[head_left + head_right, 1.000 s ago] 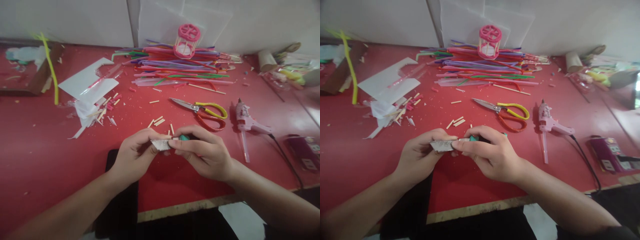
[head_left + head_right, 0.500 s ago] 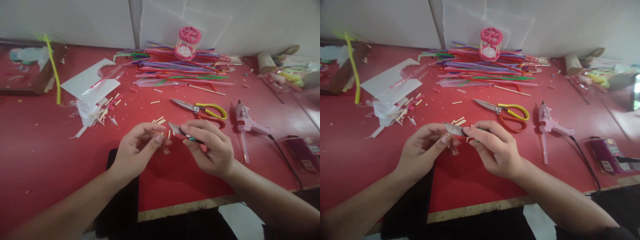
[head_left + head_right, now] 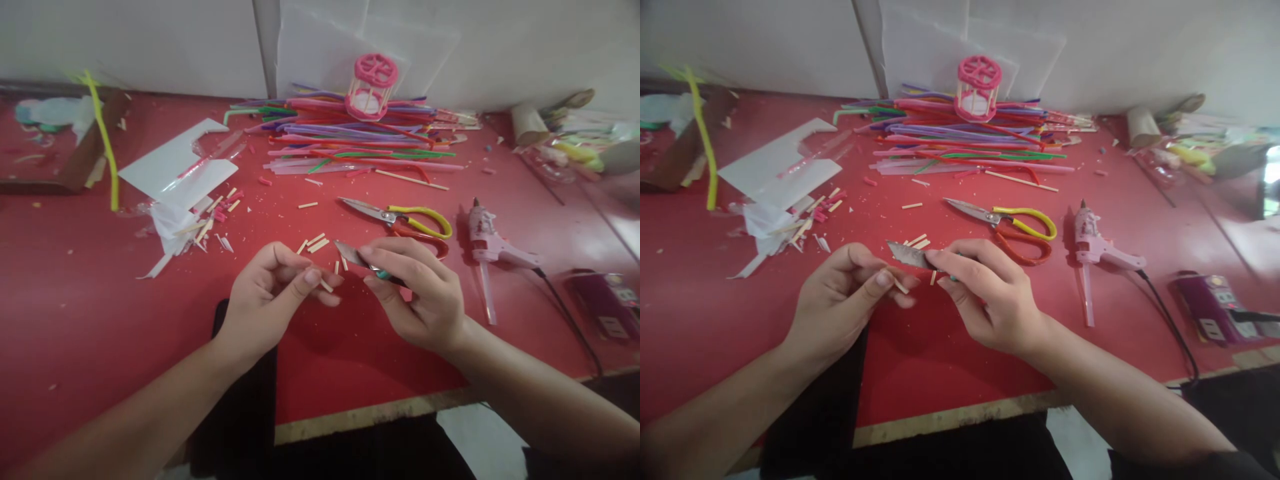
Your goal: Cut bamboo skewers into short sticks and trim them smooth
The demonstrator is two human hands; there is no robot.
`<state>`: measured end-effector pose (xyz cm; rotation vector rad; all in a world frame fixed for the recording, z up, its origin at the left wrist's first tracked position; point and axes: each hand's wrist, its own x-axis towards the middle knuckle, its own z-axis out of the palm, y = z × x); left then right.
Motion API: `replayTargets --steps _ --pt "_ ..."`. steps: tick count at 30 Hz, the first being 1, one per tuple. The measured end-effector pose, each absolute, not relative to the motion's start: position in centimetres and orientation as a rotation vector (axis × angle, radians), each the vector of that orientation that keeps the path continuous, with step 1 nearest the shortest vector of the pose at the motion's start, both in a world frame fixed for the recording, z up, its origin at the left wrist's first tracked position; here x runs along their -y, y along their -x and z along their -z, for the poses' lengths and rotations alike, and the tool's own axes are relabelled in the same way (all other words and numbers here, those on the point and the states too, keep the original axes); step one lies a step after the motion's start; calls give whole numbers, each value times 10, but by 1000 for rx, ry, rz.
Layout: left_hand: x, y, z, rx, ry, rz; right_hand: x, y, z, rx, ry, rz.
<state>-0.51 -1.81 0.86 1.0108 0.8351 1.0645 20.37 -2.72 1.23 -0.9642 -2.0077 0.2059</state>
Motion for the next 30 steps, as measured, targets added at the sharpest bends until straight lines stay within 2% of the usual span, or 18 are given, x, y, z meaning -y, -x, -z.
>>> replayTargets --steps 11,23,30 --pt "8 4 -10 -812 -719 -992 29 -198 -23 2108 893 -328" --pt "14 6 -8 -873 -936 -907 31 -199 -15 2145 883 -171" --pt "17 5 -9 -867 -1304 -815 32 -200 -13 2168 824 -255"
